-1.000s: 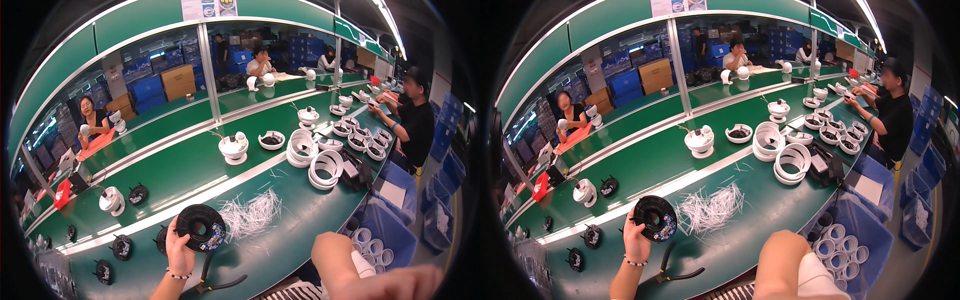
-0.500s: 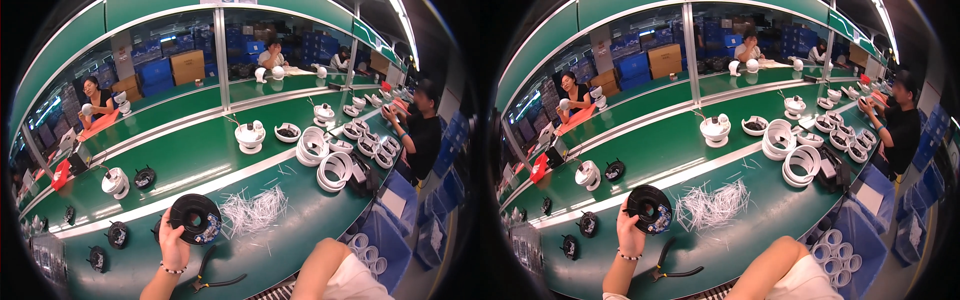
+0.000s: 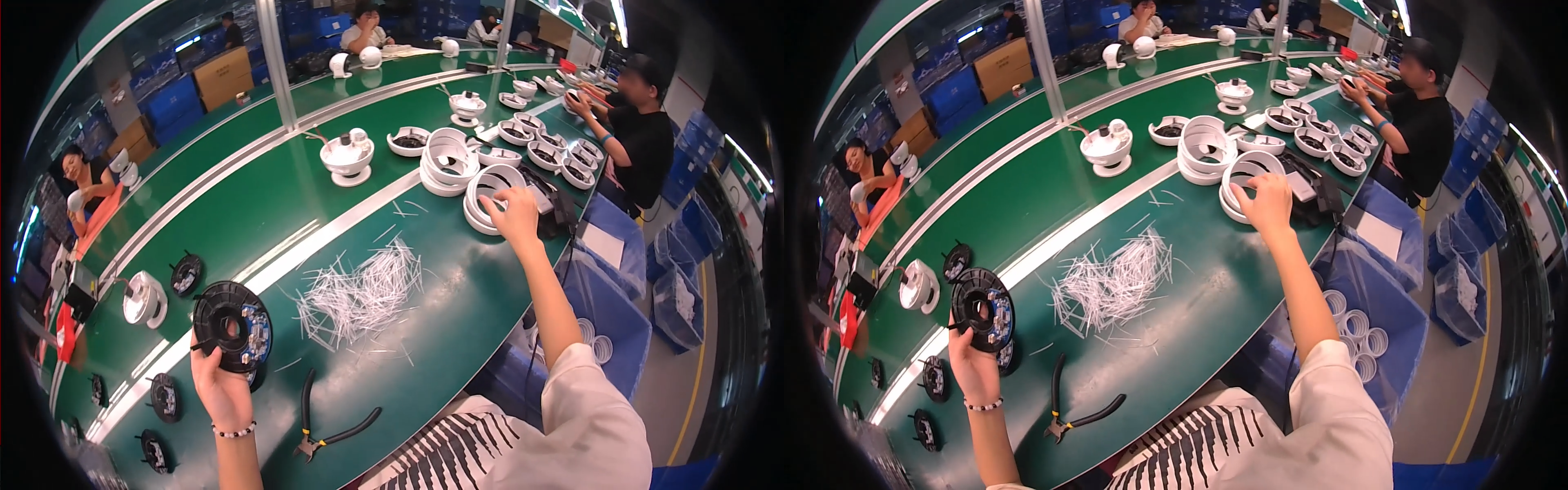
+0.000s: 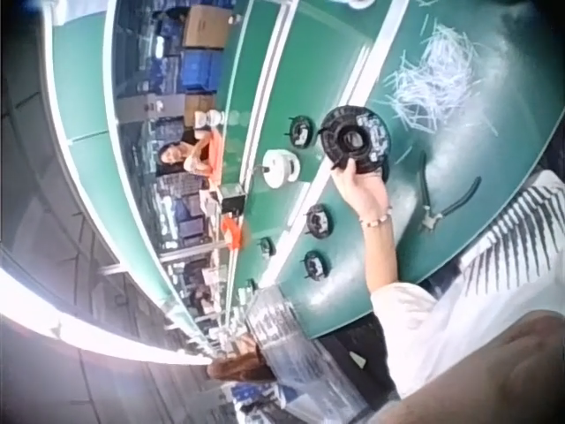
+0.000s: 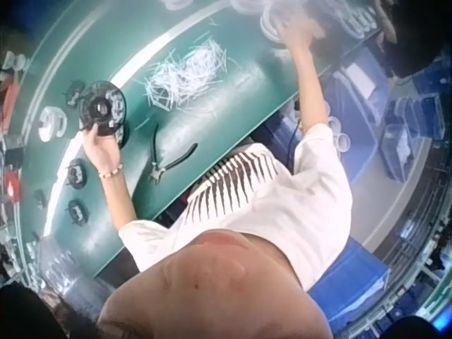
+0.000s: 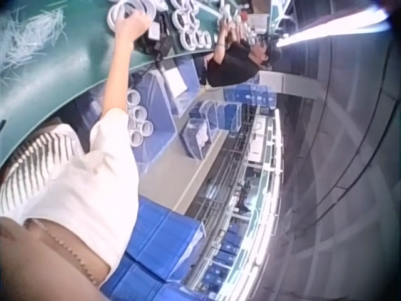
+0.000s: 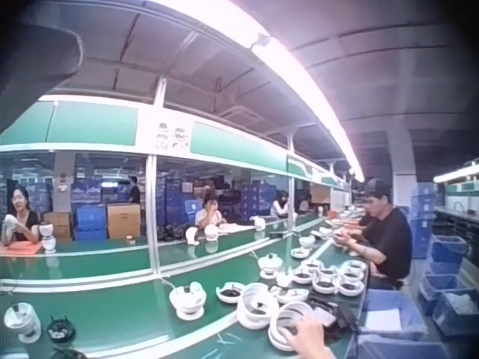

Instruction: Assembling the internal electronic components and housing of circular LED light fixtures at a factory conveyor belt.

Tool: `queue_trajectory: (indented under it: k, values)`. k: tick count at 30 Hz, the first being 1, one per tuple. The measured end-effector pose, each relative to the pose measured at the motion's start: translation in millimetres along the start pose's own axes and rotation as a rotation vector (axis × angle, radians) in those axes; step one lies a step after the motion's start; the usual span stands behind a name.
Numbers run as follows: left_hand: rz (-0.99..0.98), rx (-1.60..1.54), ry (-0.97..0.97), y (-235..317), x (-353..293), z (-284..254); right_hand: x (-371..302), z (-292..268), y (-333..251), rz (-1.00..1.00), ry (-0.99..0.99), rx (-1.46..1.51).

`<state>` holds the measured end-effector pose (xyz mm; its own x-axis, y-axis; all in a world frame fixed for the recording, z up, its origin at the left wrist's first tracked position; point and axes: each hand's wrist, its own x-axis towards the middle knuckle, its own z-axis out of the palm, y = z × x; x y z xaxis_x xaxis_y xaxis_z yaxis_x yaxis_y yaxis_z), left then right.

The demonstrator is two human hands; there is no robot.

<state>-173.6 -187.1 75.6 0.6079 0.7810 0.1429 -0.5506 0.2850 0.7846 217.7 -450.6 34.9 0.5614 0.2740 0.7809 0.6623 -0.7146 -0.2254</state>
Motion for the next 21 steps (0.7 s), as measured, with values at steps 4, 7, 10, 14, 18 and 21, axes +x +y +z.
queue_trajectory:
  k: [4, 7, 10, 14, 18, 21]
  values:
    - [0.006, -0.056, -0.002, 2.0, -0.9, 0.8, 36.0, 32.1, 6.8, 0.276, -0.131, -0.025]
    - [0.021, -0.045, 0.038, 5.3, 0.3, -6.2, 66.9, 52.1, 9.3, 0.485, -0.241, -0.126]
    - [-0.010, -0.048, 0.030, -0.4, -4.0, 5.0, 80.1, 69.9, 66.5, 0.437, -0.337, -0.124]
    - [-0.084, -0.138, 0.065, -16.2, -4.4, 17.6, 71.9, 57.4, 108.4, 0.380, -0.284, -0.090]
    - [-0.036, -0.097, 0.125, -14.9, 5.7, 5.4, 62.4, 18.5, 77.0, 0.331, -0.140, -0.036]
    - [0.041, -0.058, 0.110, -9.6, 10.4, 2.1, 48.3, -54.2, -30.7, 0.216, 0.060, 0.244]
